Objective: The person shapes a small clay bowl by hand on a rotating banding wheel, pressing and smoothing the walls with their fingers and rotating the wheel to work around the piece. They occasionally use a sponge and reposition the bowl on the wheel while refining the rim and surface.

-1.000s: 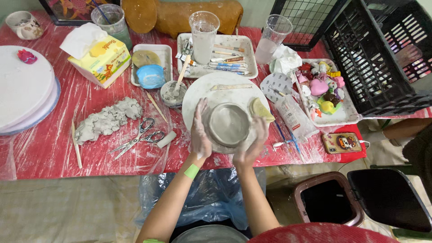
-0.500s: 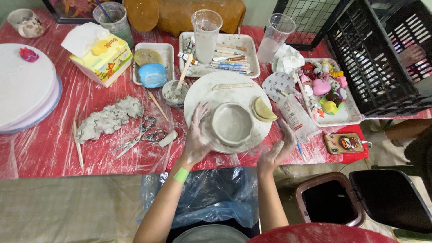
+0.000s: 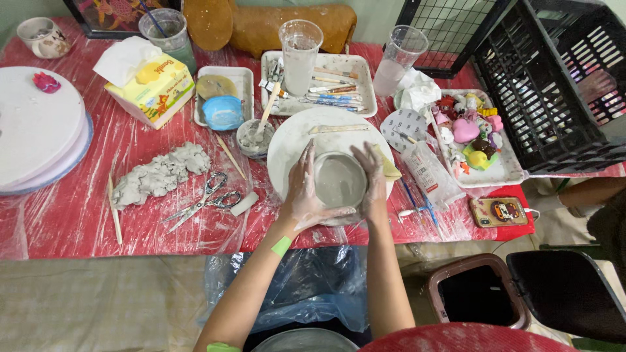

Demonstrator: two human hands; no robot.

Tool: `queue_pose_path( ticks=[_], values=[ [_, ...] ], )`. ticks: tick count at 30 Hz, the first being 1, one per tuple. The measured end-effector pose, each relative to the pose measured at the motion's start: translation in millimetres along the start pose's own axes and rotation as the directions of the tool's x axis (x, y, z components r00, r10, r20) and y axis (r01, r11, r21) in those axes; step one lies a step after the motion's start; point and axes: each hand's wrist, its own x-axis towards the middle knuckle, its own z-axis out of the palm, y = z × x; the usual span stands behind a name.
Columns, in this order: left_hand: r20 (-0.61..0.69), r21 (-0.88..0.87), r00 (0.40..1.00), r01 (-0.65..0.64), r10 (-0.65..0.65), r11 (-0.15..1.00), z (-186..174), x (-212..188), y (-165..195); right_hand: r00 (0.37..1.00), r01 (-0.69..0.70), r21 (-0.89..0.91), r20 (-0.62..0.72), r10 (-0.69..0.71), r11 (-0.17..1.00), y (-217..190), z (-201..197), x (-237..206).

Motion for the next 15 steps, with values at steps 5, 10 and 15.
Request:
queue_pose_path(
  ticks=[5, 10, 15],
  values=[
    [-0.081, 0.010, 0.989, -0.126, 0.126, 0.992, -6, 0, -4, 0.996, 0.036, -0.033, -0.086, -0.039, 0.999, 2, -12, 3],
    [-0.160, -0.634, 0.954, 0.098, -0.254, 0.767, -34, -13, -3, 0.958, 0.168, -0.013, -0.232, -0.167, 0.986, -6, -36, -28],
    [-0.224, -0.413, 0.930, 0.179, -0.290, 0.893, -68, -41, -7, 0.928, 0.101, -0.034, -0.356, -0.107, 0.994, 4, -33, -57]
  ],
)
